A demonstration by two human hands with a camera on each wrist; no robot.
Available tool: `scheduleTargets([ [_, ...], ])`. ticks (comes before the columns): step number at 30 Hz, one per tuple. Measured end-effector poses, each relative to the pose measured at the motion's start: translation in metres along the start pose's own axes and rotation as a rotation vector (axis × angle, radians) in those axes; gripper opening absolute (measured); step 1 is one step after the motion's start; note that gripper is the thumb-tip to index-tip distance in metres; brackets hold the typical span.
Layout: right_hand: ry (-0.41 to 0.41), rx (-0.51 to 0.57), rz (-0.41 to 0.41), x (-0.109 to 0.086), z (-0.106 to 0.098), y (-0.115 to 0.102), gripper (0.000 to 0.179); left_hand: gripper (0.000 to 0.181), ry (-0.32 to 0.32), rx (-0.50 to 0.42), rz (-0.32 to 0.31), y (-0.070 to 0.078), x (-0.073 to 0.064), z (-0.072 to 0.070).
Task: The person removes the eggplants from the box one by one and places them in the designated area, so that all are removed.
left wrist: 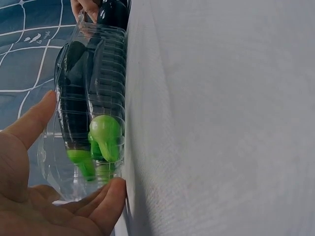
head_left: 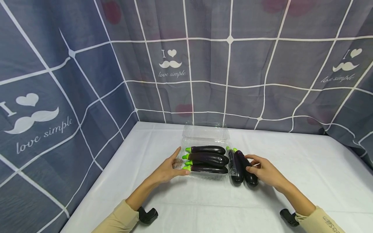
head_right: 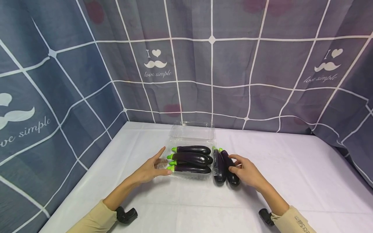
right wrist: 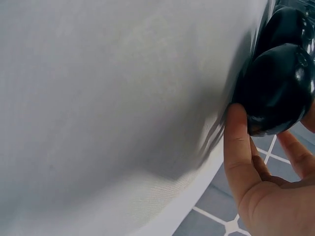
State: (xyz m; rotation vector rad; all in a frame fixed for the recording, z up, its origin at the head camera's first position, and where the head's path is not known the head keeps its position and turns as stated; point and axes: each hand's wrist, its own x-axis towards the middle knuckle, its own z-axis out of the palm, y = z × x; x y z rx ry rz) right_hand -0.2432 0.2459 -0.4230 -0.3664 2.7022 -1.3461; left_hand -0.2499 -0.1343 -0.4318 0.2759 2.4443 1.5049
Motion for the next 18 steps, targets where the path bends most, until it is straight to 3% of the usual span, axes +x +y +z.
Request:
scheduleTargets([
  [9, 0.011, -0.004, -0.015, 0.0015, -0.0001, 0.0034, 0.050, 0.107, -0.004, 0.003, 0.002, -0.0001, -0.0006, -0.0004],
  [18, 0.038, -0.041, 0.030, -0.0006, 0.0004, -0.0006, 0.049, 0.107, -0.011, 0.004, 0.003, -0.0010, 0.0010, -0.0003],
])
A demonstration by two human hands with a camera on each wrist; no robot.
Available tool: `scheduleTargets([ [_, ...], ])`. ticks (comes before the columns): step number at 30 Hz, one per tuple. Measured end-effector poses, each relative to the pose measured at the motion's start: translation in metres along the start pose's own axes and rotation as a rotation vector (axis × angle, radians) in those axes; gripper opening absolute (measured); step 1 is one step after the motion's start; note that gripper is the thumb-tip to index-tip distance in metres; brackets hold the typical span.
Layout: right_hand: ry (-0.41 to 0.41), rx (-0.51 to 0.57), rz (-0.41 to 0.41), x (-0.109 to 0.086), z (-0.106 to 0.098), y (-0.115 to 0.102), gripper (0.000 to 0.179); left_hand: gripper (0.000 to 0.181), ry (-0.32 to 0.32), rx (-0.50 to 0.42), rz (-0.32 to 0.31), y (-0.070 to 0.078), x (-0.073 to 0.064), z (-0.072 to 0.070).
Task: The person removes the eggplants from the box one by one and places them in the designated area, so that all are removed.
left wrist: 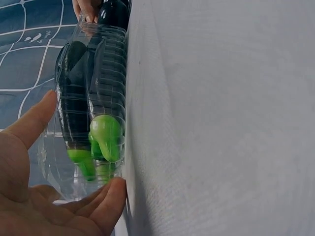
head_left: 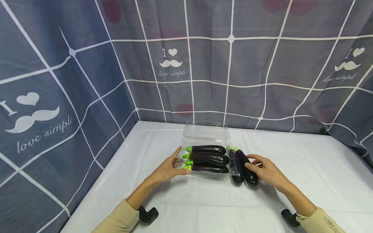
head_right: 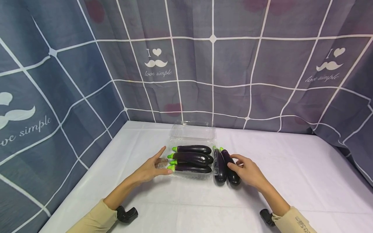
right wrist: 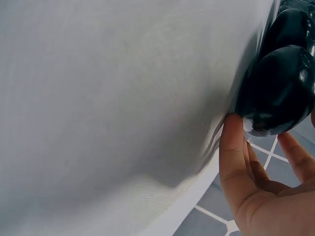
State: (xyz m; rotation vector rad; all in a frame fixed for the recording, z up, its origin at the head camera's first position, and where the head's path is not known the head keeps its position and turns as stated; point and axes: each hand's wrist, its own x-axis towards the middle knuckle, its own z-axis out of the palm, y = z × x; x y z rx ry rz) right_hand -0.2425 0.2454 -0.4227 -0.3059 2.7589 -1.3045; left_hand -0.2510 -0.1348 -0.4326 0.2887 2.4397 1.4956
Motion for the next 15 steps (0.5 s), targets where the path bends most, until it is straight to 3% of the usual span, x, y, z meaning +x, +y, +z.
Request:
scheduleTargets([
  [8, 0.041, -0.061, -0.012, -0.0010, -0.0019, 0.0002, 0.047, 0.108, -0.003, -0.021, 0.006, -0.0002, 0.0001, 0.0001],
  [15, 0.111, -0.078, -0.071, -0.0013, -0.0044, -0.0034, 0.044, 0.107, 0.002, -0.005, 0.004, 0.0005, -0.0005, -0.0003],
])
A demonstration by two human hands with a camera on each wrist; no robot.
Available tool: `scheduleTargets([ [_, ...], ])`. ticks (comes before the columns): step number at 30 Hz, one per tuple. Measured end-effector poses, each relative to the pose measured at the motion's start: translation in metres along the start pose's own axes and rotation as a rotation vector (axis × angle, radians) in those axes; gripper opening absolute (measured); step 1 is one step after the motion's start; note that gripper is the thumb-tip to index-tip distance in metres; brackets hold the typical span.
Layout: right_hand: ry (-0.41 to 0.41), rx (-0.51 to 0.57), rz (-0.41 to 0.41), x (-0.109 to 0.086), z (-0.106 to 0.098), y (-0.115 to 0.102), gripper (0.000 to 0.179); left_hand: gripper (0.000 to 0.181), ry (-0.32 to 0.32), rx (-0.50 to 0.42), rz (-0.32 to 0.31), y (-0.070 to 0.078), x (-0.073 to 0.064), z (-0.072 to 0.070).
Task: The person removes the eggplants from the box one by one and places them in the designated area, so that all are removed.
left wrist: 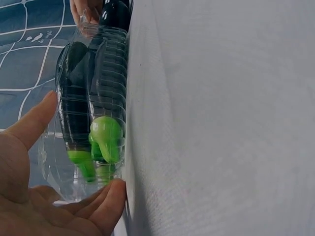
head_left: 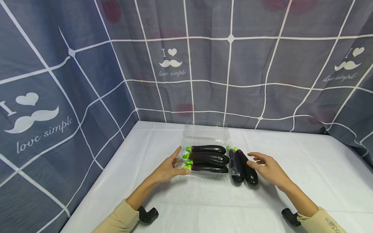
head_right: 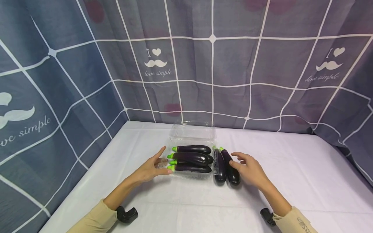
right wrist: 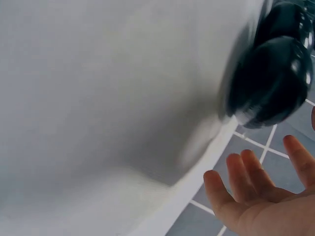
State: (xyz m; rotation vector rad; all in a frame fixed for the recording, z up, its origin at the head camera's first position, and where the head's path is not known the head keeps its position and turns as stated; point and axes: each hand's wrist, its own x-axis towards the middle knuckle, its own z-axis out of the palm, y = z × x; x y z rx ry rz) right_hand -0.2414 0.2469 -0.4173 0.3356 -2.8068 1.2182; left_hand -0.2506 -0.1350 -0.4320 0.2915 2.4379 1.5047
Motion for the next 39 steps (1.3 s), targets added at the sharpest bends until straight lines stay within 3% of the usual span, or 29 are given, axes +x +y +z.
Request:
scheduleTargets([
  [18, 0.048, 0.141, -0.202, 0.018, 0.012, -0.032, 0.036, 0.107, 0.005, -0.002, -0.004, -0.002, -0.001, -0.002],
  [22, 0.030, 0.191, -0.217, 0.018, 0.020, -0.040, 0.036, 0.108, -0.002, -0.016, -0.003, -0.002, -0.002, -0.001],
  [28, 0.003, 0.181, -0.232, 0.018, 0.031, -0.051, 0.037, 0.108, -0.012, -0.021, 0.004, -0.002, -0.002, 0.001],
  [39, -0.024, 0.210, -0.280, 0.033, 0.051, -0.069, 0.040, 0.109, 0.001, -0.005, 0.001, 0.000, -0.001, 0.000],
])
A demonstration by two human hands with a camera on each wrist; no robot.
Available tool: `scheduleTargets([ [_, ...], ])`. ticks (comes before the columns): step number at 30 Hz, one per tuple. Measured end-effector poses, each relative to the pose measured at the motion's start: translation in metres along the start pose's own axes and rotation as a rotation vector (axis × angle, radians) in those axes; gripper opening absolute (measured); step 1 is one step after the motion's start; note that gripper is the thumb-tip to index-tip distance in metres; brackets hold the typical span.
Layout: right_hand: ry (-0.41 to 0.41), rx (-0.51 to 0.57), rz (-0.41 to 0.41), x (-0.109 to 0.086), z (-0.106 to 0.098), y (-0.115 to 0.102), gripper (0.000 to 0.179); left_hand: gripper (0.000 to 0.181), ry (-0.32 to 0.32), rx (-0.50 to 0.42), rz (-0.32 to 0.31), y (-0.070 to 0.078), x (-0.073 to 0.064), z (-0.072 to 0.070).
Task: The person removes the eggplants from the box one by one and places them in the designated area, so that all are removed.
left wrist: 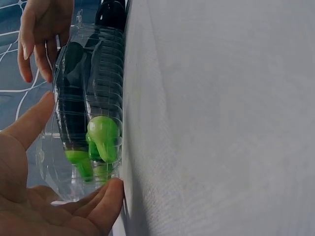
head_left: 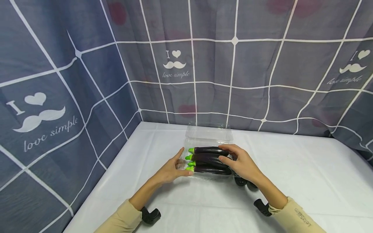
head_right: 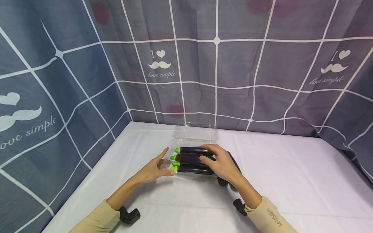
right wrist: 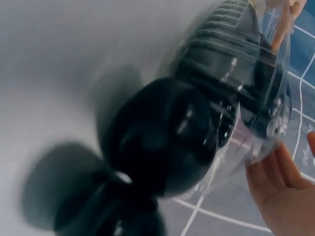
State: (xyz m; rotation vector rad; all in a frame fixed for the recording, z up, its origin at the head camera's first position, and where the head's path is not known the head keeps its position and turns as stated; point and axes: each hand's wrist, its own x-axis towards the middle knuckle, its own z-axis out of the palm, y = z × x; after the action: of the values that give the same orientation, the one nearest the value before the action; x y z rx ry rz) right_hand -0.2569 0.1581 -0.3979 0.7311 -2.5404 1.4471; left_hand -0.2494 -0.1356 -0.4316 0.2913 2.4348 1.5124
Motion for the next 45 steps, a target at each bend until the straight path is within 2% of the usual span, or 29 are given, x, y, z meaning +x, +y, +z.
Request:
scheduleTargets([
  [7, -0.022, -0.067, -0.048, 0.011, 0.009, -0.005, 0.038, 0.108, 0.007, -0.007, -0.005, 0.000, 0.001, 0.001],
  [17, -0.119, -0.103, -0.070, 0.019, 0.019, -0.005, 0.040, 0.108, 0.004, -0.006, -0.006, 0.000, 0.002, 0.001],
  [24, -0.126, -0.134, -0.114, 0.025, 0.022, -0.004, 0.039, 0.109, 0.004, -0.005, -0.011, -0.001, 0.002, 0.001],
  [32, -0.186, -0.085, -0.088, 0.028, 0.027, 0.002, 0.042, 0.109, 0.004, -0.004, -0.016, 0.000, 0.002, 0.001],
  [45, -0.227, -0.121, -0.087, 0.026, 0.029, 0.008, 0.044, 0.107, 0.002, -0.031, 0.005, 0.001, 0.000, 0.001],
])
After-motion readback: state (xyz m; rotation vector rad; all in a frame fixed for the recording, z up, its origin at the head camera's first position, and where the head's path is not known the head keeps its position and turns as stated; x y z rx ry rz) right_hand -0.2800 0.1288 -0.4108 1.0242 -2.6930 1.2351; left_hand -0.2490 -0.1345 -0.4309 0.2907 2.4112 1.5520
